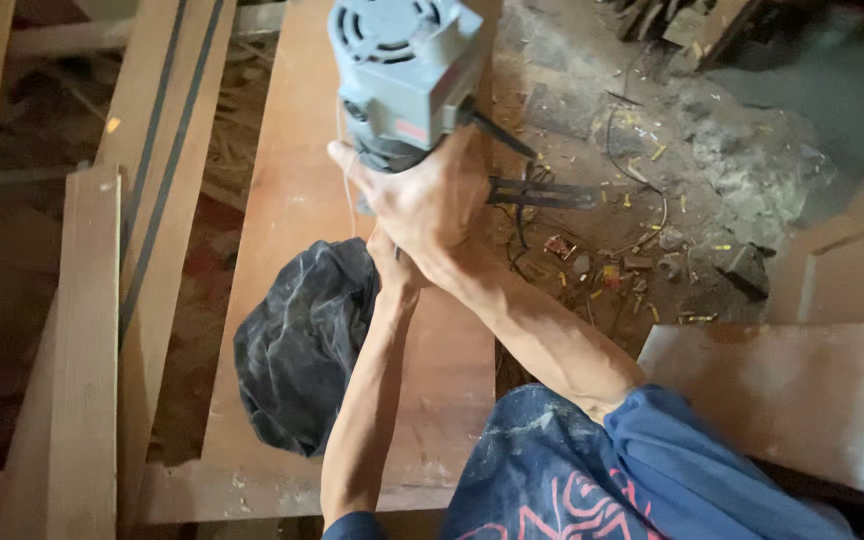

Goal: The person uses a handheld router to trim the edges of a rectangular board with a blue edge band. They adjust the router's fence, guide it along the board's edges, and then manually sand the trimmed edge with a sanding block.

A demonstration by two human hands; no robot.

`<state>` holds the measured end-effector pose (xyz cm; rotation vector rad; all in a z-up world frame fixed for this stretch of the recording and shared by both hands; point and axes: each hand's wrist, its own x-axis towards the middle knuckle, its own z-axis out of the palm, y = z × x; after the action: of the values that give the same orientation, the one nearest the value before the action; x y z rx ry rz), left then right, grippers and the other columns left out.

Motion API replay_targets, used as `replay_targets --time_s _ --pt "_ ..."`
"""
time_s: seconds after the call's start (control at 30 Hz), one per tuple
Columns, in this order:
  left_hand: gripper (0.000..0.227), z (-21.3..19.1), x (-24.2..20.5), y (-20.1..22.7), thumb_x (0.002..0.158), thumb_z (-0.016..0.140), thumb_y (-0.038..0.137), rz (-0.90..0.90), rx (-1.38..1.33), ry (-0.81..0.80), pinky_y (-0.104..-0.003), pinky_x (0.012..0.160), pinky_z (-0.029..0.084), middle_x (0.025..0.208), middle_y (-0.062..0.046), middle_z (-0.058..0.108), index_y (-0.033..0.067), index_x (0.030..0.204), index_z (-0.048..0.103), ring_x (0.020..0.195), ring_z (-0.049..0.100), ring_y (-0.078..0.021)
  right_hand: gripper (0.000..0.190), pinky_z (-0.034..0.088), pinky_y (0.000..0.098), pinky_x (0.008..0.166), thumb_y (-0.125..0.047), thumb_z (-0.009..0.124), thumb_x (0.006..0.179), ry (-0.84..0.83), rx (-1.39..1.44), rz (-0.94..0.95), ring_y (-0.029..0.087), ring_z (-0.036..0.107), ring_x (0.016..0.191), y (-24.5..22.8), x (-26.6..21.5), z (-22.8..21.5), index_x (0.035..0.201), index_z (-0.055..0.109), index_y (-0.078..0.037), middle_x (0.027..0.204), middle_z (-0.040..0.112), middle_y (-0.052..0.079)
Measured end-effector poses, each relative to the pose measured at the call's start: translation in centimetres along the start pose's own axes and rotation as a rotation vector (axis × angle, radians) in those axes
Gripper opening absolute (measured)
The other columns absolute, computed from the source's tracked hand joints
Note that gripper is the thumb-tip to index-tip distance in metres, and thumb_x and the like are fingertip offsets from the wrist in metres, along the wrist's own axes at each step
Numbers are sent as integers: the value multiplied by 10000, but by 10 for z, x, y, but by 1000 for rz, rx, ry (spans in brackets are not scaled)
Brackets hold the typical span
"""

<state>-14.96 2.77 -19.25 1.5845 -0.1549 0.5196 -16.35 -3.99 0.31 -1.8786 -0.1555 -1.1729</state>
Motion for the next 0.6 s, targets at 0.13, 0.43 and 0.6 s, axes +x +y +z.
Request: replay_targets --time_s 0.13,0.43,0.6 --pt "272 0 1 -35 1020 553 106 -113 -70 78 -334 868 559 1110 -91 746 -34 1224 665 1010 672 -155 865 677 387 771 -448 940 760 -28 17 104 285 768 879 -4 -4 7 1289 474 53 1079 722 182" --pt "240 1 -2 -47 1009 555 84 -225 -156 82 -322 809 563 1060 -82 747 -60 1151 684 941 675 -143 832 611 462 785 -450 948 736 126 -158 -9 356 717 891 -5 0 19 1221 476 35 1062 674 195" --pt "300 5 5 -25 1008 501 100 -345 -348 123 -308 834 573 1103 -51 750 -17 1232 663 966 699 -125 823 595 487 794 -475 941 725 103 -196 -18 357 710 891 2 5 22 1202 479 11 1046 669 189"
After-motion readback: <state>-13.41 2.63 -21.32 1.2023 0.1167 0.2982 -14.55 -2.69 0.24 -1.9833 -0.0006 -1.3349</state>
